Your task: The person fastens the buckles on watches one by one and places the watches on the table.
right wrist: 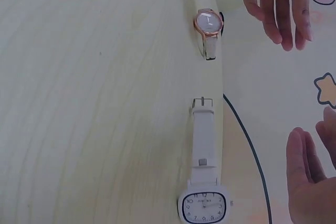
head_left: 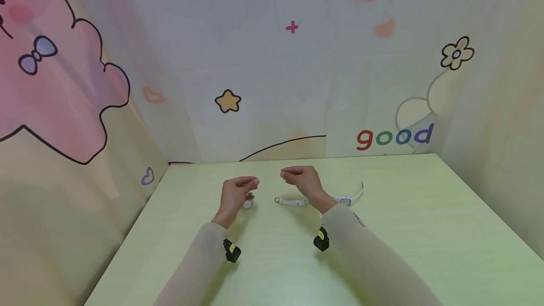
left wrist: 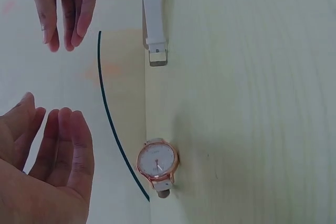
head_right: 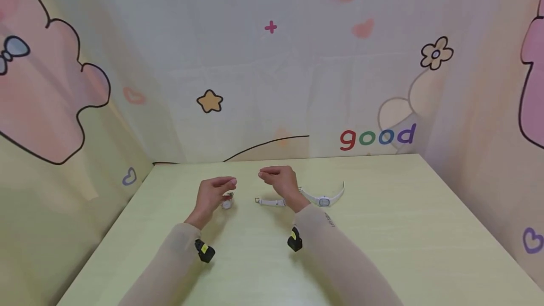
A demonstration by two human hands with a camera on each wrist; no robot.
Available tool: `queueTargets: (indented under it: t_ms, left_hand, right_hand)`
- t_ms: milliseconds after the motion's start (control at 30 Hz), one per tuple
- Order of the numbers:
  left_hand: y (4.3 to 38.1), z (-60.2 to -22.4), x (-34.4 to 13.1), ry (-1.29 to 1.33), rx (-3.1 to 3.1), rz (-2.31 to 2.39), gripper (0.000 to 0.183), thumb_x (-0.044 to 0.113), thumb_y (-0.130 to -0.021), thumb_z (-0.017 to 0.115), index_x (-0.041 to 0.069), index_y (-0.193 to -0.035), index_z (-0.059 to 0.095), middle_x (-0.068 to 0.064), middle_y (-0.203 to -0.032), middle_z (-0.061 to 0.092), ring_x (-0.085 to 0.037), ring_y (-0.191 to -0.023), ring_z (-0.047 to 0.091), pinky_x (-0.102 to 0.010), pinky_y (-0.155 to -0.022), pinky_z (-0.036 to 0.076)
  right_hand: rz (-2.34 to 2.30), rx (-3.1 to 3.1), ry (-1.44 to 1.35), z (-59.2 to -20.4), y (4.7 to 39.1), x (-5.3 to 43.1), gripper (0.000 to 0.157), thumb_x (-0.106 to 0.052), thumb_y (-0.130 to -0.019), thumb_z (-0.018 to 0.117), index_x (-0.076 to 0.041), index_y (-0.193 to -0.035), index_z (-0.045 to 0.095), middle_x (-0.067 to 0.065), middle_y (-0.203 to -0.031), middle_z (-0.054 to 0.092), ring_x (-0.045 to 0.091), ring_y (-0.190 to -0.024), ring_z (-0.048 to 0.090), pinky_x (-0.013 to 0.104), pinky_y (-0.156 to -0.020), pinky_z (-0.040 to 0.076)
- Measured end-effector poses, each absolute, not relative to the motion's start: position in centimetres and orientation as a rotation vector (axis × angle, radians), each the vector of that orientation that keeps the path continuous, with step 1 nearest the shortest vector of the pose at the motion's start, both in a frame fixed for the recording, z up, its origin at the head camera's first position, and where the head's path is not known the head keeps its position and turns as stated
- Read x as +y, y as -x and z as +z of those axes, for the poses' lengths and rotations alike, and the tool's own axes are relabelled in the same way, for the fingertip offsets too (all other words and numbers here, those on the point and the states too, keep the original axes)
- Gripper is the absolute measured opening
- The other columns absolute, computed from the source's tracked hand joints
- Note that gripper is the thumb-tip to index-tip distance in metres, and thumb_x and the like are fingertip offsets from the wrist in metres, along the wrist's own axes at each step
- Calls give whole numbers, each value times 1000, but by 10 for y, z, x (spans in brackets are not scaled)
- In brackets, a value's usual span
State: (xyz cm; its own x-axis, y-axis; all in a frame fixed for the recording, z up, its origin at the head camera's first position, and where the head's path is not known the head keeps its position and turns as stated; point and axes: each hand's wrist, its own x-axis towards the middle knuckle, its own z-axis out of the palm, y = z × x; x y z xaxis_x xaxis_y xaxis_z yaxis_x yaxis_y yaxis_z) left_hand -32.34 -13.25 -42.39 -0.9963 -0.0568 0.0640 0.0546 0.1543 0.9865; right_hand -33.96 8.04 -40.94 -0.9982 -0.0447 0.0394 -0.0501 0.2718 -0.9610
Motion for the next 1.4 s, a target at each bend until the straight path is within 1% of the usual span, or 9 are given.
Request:
queueTargets:
  t_ms: [233,333,400,567,800,900,1067,1200,1400]
  left_hand:
    - [320,-420,-122,48,-2347,-1971,26,25,-81,72,11,-104,70,-7,-100,72,-22,-94,68,-31,-70,58]
    - [318,-419,-117,70,-2348,-1982,28,25,-81,72,11,-105,69,-7,-103,71,-24,-96,68,-32,-70,58]
    - [317,-419,-113,75,-2352,-1997,28,26,-81,72,13,-105,69,-7,-104,70,-22,-95,68,-31,-71,58]
    - [316,-421,-103,84,-2367,-2004,33,29,-80,72,14,-108,67,-8,-106,70,-21,-94,68,-32,-72,58]
    - [316,-428,-92,88,-2373,-2001,35,30,-78,74,13,-108,66,-8,-104,70,-27,-98,67,-31,-71,58]
    - [315,-428,-87,73,-2384,-1967,33,30,-78,74,14,-106,66,-7,-102,70,-26,-97,67,-30,-70,57]
    - [314,-428,-78,56,-2388,-1901,30,31,-80,73,14,-104,66,-7,-100,70,-26,-94,68,-28,-67,57]
    - [312,-433,-70,32,-2374,-1879,28,29,-80,73,12,-102,66,-8,-100,69,-29,-94,67,-28,-64,56]
    - [308,-436,-56,-43,-2375,-1809,29,26,-80,74,10,-102,65,-9,-98,69,-22,-79,67,-26,-60,55]
  right_hand:
    - [1917,-2486,-145,-405,336,98,32,-27,-85,68,-15,-114,67,7,-113,68,23,-103,67,39,-96,49]
    - [1904,-2493,-146,-405,334,103,32,-26,-85,68,-15,-116,66,7,-114,68,23,-103,66,36,-93,51]
    - [1893,-2499,-137,-404,332,107,32,-26,-85,68,-17,-115,66,7,-114,68,23,-103,66,35,-92,52]
    - [1839,-2536,-118,-407,331,117,34,-28,-85,68,-17,-117,64,6,-115,68,22,-101,67,39,-96,49]
    - [1767,-2596,-80,-411,333,128,41,-32,-85,68,-16,-122,61,5,-117,67,19,-101,67,42,-95,49]
    - [1733,-2615,-55,-413,334,132,42,-33,-85,68,-17,-122,61,5,-118,66,18,-100,67,40,-90,51]
    - [1682,-2637,-8,-414,338,136,37,-31,-86,67,-18,-120,63,6,-115,67,17,-94,67,30,-77,53]
    - [1661,-2652,36,-417,341,138,31,-25,-87,65,-17,-117,64,8,-113,68,16,-89,67,31,-77,53]
    - [1601,-2678,87,-421,343,136,28,-22,-86,66,-14,-114,65,9,-110,68,18,-88,67,28,-75,54]
